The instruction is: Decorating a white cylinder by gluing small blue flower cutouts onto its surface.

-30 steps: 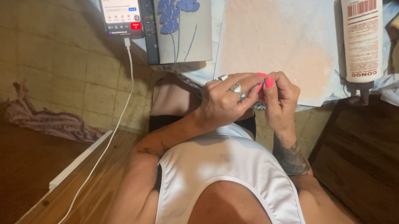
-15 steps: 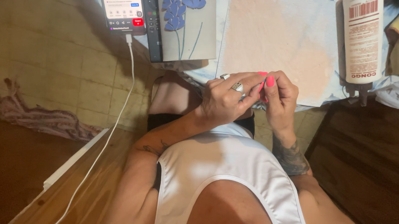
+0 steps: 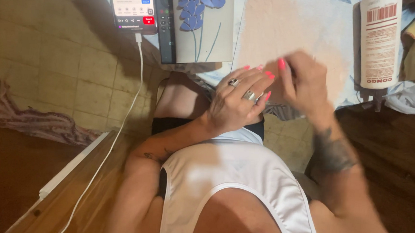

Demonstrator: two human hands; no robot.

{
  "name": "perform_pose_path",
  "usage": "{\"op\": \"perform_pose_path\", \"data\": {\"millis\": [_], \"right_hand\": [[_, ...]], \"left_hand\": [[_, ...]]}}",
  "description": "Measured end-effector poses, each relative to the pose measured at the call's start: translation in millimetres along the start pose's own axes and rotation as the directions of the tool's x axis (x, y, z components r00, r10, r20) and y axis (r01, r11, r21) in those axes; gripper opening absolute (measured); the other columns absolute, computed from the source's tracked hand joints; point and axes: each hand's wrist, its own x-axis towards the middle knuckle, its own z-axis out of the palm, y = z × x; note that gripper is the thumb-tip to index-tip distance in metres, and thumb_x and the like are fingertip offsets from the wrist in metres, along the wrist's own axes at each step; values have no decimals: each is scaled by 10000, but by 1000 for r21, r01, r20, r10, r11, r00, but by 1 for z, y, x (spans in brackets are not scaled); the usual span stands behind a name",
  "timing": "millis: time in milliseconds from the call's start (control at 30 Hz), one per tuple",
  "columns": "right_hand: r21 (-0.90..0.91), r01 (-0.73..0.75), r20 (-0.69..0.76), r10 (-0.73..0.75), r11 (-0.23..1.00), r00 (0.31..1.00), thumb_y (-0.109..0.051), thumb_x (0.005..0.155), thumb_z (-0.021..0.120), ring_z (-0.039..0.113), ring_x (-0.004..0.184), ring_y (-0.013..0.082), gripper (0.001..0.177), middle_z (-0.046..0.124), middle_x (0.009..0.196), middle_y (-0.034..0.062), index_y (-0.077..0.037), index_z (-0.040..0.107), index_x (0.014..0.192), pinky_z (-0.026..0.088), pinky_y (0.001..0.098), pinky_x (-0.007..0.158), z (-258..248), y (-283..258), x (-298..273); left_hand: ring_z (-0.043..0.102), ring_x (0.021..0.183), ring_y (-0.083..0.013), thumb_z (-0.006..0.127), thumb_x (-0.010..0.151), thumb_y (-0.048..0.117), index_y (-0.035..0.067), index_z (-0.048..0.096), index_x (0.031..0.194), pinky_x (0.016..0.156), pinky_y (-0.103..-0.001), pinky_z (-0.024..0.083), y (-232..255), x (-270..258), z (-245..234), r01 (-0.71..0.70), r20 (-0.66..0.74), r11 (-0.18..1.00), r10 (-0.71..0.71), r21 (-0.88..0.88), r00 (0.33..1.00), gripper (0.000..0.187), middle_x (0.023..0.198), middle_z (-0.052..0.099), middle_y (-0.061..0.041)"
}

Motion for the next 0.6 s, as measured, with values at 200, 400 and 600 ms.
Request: {"op": "perform_pose_path", "data": {"millis": [200, 400, 600], "right_hand": [[-642, 466, 305, -355, 609, 884, -172, 914, 550, 465, 537, 219, 245, 435, 644, 66, -75, 446, 714, 341, 298, 386, 3, 30, 65], [-472, 679, 381, -565, 562, 732, -75, 896, 538, 386, 460, 200, 281, 391, 552, 45, -64, 421, 641, 298, 299, 406, -3, 24, 67], [-496, 704, 447, -545, 509, 709, -144, 797, 545, 446, 587, 162, 125, 487, 736, 34, -87, 444, 750, 348, 251, 435, -13, 24, 30]], "left_hand": [[504, 1053, -189, 653, 773, 266, 61, 601, 1030, 977, -454, 281, -3, -8, -3, -63, 357, 978, -11, 197, 934, 333, 1069, 551, -57], [491, 1084, -175, 647, 767, 342, 58, 555, 1072, 999, -432, 258, -4, -12, -2, -78, 430, 970, -30, 230, 902, 426, 1095, 541, -61], [486, 1079, -184, 670, 751, 364, 43, 571, 1053, 988, -412, 283, -6, -9, -1, -130, 432, 964, 16, 234, 902, 452, 1054, 550, -66]]}}
